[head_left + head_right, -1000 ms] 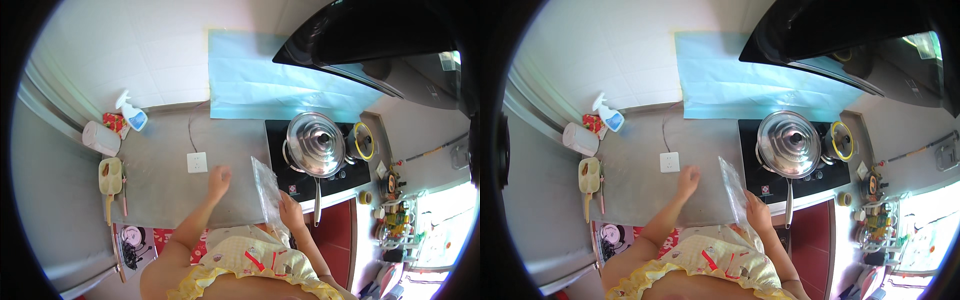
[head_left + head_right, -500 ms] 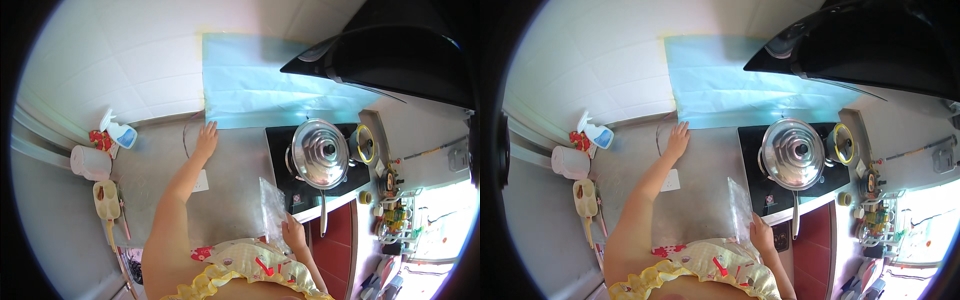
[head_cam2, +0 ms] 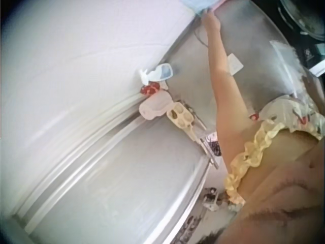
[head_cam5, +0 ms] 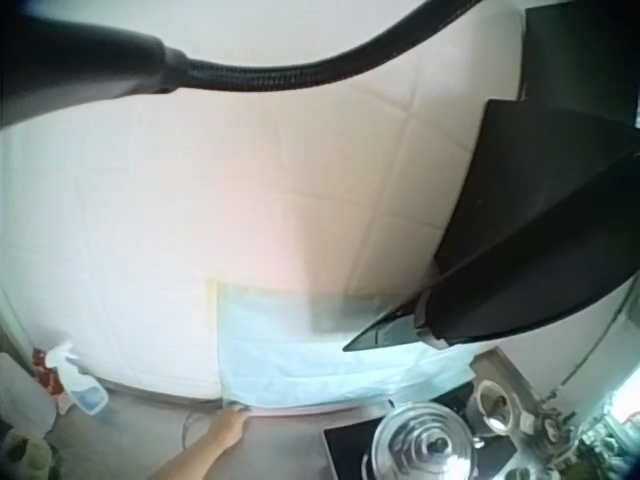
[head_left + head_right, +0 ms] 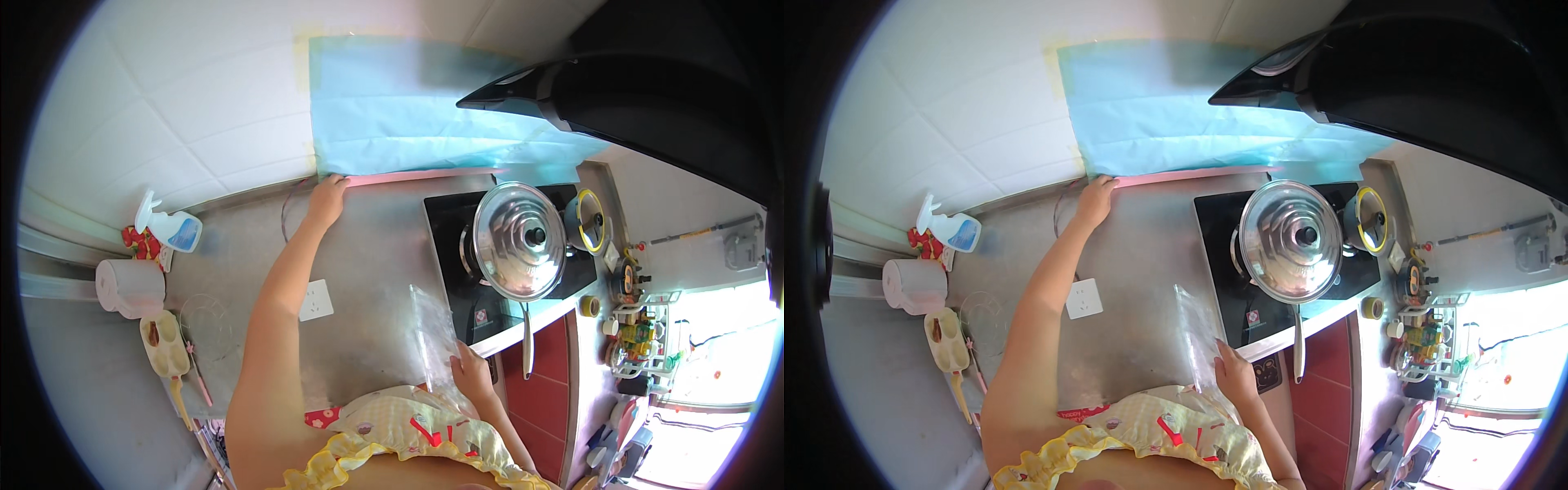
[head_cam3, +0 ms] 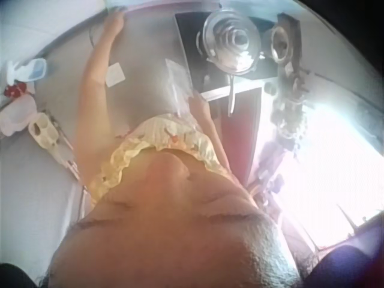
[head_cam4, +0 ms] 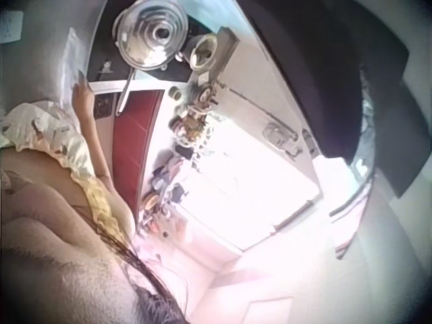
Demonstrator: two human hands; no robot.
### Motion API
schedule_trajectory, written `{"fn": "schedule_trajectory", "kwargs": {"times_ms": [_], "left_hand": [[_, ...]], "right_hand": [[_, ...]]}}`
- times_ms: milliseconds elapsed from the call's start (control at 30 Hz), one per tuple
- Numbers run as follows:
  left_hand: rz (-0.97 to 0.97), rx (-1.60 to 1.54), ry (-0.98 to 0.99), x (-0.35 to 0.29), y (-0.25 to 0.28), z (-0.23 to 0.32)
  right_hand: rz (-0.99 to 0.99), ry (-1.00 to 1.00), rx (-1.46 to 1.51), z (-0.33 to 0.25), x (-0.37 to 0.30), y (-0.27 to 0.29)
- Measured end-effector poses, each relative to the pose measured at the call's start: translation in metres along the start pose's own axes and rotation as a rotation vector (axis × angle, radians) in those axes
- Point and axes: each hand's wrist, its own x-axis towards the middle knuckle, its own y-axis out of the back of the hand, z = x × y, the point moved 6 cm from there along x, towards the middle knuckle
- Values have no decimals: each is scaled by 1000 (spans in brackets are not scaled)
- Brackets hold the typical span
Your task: The person applies a light blue protective film to the kitchen wall above the stove using yellow tape. They smooth the film, cut the tape, and secure the edges. The person then cleans the countertop with a blue cloth and washes the cloth in the sink.
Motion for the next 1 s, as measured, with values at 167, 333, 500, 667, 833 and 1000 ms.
{"fn": "schedule_trajectory", "kwargs": {"times_ms": [167, 333, 500, 667, 833, 1000], "left_hand": [[60, 12, -36, -5, 1, 6], [-4, 35, -29, -15, -8, 11], [-273, 39, -155, -38, -36, 31], [-349, 54, -168, -38, -57, 43], [-401, 105, -197, -16, -77, 58], [-456, 25, -208, 19, -120, 82]], "right_hand": [[-43, -22, -26, -6, 9, -2], [-82, -19, -41, -11, 13, -7], [-130, -20, -52, -12, 14, -15], [-134, -37, -40, -17, 15, -15], [-123, -29, -50, -12, 9, -17], [-110, -43, -46, -6, 4, -19]]}}
